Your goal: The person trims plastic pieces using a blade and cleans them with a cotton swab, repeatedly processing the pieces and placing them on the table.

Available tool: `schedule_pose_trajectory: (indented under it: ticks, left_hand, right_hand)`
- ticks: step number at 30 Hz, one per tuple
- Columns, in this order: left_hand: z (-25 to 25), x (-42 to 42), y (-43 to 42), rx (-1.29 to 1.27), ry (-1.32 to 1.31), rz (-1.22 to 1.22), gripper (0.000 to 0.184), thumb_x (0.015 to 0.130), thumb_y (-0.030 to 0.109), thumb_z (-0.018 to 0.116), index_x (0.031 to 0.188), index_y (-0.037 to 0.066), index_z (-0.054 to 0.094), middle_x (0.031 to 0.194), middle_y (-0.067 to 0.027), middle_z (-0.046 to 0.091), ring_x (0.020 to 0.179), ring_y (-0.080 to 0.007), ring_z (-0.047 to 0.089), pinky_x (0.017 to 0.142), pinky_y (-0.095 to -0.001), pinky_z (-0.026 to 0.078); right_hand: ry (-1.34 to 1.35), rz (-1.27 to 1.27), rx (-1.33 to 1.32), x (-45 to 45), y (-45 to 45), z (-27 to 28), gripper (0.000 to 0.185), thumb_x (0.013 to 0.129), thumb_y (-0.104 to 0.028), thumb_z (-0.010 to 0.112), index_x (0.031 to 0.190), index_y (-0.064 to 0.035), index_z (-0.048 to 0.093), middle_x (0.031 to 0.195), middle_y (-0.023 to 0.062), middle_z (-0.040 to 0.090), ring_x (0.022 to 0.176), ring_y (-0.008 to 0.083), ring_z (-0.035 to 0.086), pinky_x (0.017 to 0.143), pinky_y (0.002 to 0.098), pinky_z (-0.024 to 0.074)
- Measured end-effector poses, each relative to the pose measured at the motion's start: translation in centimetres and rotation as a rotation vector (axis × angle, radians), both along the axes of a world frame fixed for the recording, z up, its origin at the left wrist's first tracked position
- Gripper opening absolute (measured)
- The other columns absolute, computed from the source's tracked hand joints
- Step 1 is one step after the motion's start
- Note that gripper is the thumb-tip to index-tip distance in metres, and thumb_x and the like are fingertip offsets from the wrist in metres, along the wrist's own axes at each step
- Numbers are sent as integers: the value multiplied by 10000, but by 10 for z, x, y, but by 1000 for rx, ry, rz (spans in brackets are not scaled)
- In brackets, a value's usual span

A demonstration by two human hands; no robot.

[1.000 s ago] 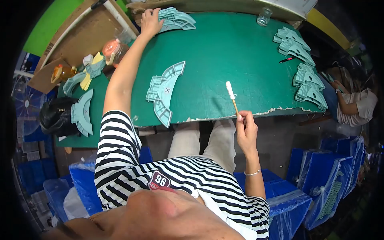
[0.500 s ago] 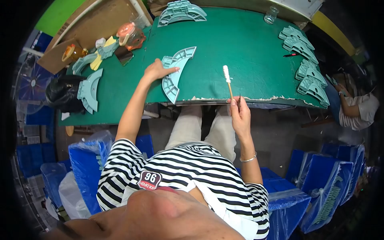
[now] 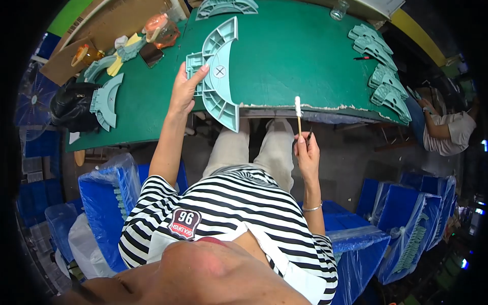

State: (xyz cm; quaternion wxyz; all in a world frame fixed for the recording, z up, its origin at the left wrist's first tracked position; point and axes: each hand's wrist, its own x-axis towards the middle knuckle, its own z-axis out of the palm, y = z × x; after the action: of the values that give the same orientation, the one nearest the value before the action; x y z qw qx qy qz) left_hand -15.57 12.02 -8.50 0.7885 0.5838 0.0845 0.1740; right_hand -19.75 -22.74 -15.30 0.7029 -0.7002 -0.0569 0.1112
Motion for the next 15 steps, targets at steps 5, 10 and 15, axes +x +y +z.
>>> schedule_pose_trajectory:
  ticks: [5,10,15]
  left_hand:
    - [15,-17,-23,56,-93,108,361,853,70,716,1117,8,479,1063,-83,617,960,-115,589,878,-277,473]
    - [7,-22,-24,80,-153,181,328,851,66,716,1071,9,480,1045,-84,618,922,-109,585,837,-272,481]
    - [7,-29,-26,150,-152,256,322,858,86,715,1060,6,478,1019,-77,619,905,-108,577,829,-269,474]
  right_hand:
    - [-20,82,45,-6,24,21,165,1004,-182,491,969,-30,542,648,-37,459,544,23,363,484,188,272]
    - [96,236,108,-15,39,52,170,972,-173,548,913,-18,583,634,-57,447,546,17,353,493,191,273]
    - [170,401,-79,-19,43,76,133,944,-123,568,893,-3,594,563,-58,405,504,18,343,454,221,254]
